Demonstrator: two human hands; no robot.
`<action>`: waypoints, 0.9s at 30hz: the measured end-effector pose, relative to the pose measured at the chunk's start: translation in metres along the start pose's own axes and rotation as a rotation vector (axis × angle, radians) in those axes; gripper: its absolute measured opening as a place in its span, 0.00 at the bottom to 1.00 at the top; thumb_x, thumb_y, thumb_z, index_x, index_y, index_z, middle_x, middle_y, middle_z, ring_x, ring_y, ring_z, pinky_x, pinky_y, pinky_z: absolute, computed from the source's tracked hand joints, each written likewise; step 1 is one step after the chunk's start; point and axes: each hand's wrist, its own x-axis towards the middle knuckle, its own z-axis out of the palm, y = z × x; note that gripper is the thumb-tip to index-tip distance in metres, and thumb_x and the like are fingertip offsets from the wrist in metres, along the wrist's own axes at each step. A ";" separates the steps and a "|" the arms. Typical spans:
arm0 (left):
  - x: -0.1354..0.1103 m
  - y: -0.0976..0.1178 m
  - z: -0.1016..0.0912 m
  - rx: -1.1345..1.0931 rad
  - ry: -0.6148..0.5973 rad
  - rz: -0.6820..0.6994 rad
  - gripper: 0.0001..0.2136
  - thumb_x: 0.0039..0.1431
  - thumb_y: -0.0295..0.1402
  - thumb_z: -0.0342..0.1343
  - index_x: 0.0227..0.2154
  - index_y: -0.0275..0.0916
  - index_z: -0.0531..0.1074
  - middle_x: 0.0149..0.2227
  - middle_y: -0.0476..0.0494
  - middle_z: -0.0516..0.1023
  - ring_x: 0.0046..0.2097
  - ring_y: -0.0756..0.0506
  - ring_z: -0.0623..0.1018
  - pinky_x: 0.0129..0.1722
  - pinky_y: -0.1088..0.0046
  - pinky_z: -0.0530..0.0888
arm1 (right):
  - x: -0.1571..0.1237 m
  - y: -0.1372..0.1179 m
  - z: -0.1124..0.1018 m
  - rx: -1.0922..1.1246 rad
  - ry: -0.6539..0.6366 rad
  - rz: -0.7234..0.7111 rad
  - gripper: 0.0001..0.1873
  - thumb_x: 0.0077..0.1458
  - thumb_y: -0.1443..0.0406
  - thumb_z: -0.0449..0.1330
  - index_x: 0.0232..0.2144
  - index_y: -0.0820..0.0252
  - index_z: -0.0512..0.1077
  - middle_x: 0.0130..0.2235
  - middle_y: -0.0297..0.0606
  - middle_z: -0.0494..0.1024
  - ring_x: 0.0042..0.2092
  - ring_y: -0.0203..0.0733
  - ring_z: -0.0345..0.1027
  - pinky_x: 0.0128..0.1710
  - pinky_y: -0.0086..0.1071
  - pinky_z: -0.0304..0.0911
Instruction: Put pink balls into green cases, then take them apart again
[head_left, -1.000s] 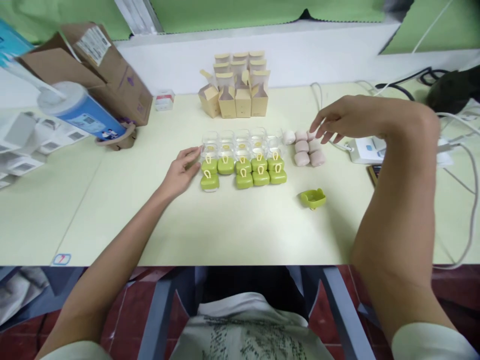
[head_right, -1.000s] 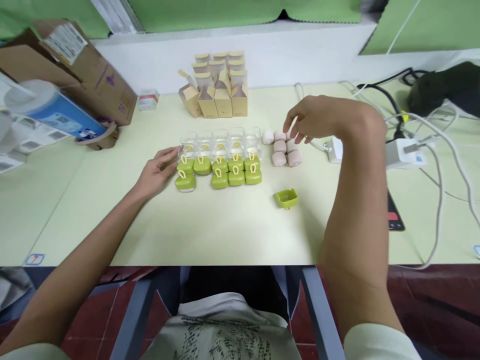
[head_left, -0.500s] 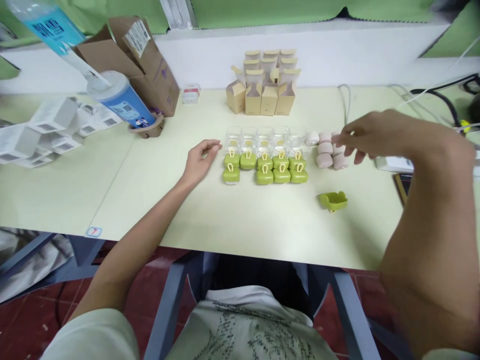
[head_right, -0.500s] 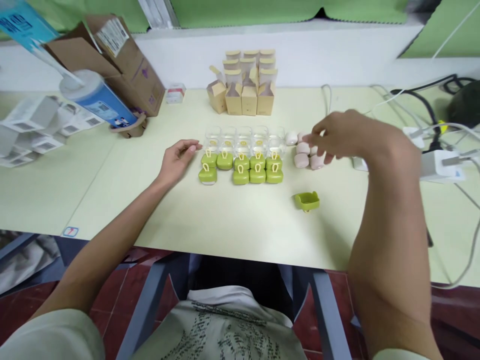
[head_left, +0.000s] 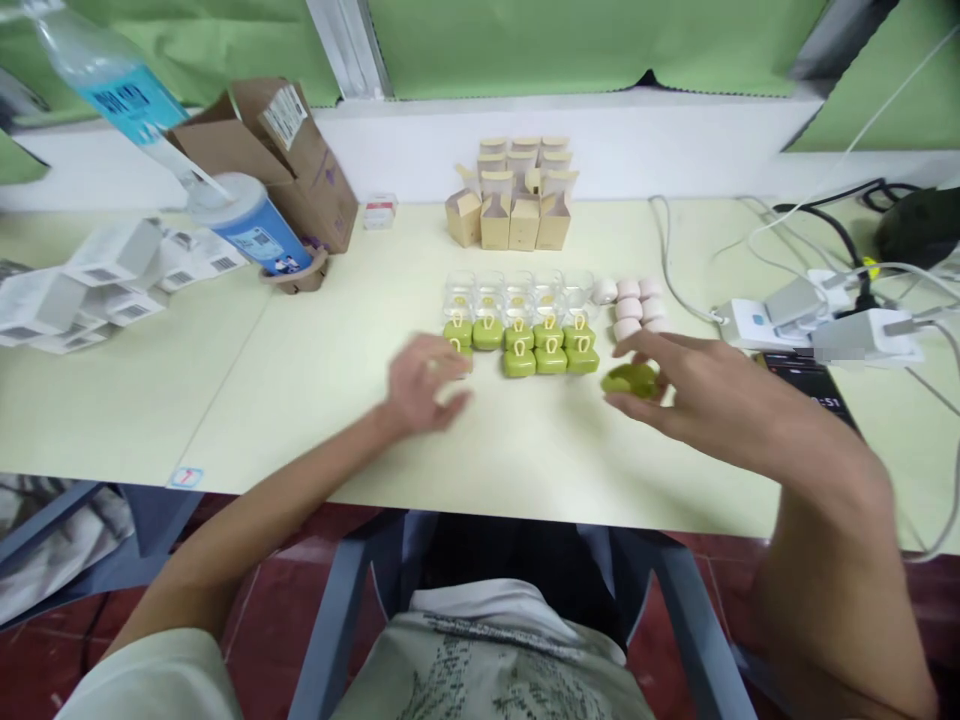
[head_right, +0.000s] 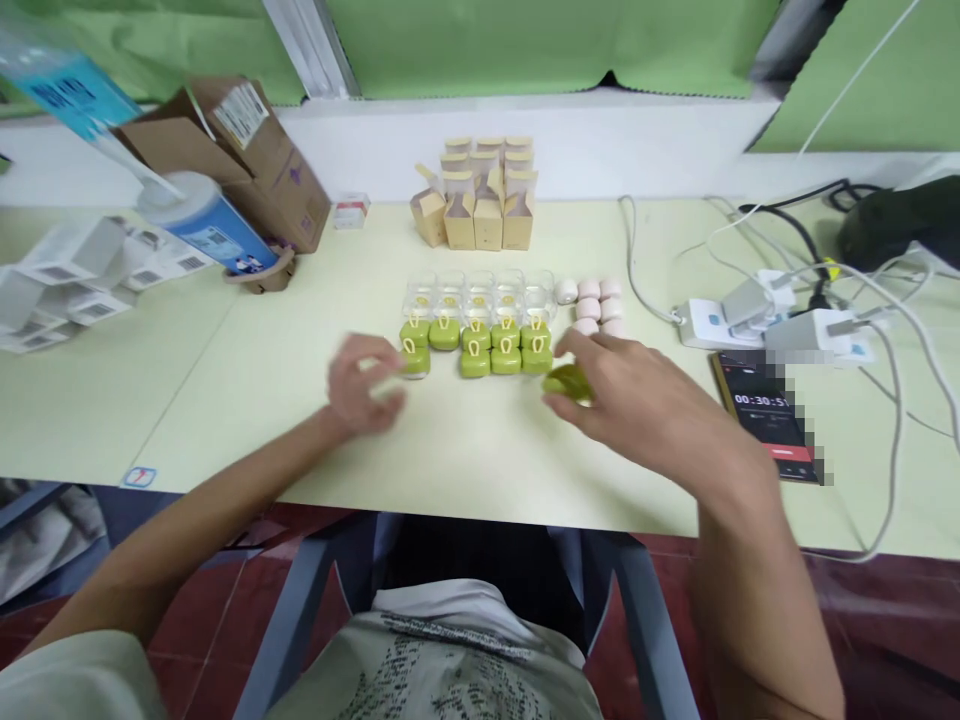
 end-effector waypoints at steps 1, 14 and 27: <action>0.002 0.018 0.008 -0.047 -0.085 0.033 0.23 0.74 0.55 0.59 0.64 0.55 0.72 0.52 0.40 0.80 0.50 0.40 0.83 0.47 0.58 0.84 | 0.003 -0.015 -0.005 0.090 0.019 -0.077 0.20 0.67 0.52 0.64 0.55 0.53 0.74 0.45 0.46 0.87 0.41 0.55 0.80 0.39 0.43 0.68; 0.002 0.038 0.038 -0.214 -0.262 -0.035 0.11 0.72 0.36 0.66 0.50 0.48 0.70 0.61 0.34 0.79 0.61 0.38 0.84 0.56 0.54 0.88 | 0.042 0.052 0.029 0.144 0.579 0.144 0.22 0.76 0.52 0.51 0.47 0.56 0.81 0.51 0.60 0.83 0.45 0.61 0.77 0.50 0.51 0.68; 0.006 0.037 0.040 -0.275 -0.266 0.036 0.09 0.71 0.33 0.65 0.48 0.42 0.72 0.58 0.31 0.82 0.56 0.40 0.86 0.49 0.61 0.88 | 0.066 0.092 0.068 -0.049 0.635 0.095 0.19 0.73 0.58 0.53 0.50 0.58 0.82 0.53 0.58 0.80 0.58 0.64 0.63 0.57 0.51 0.61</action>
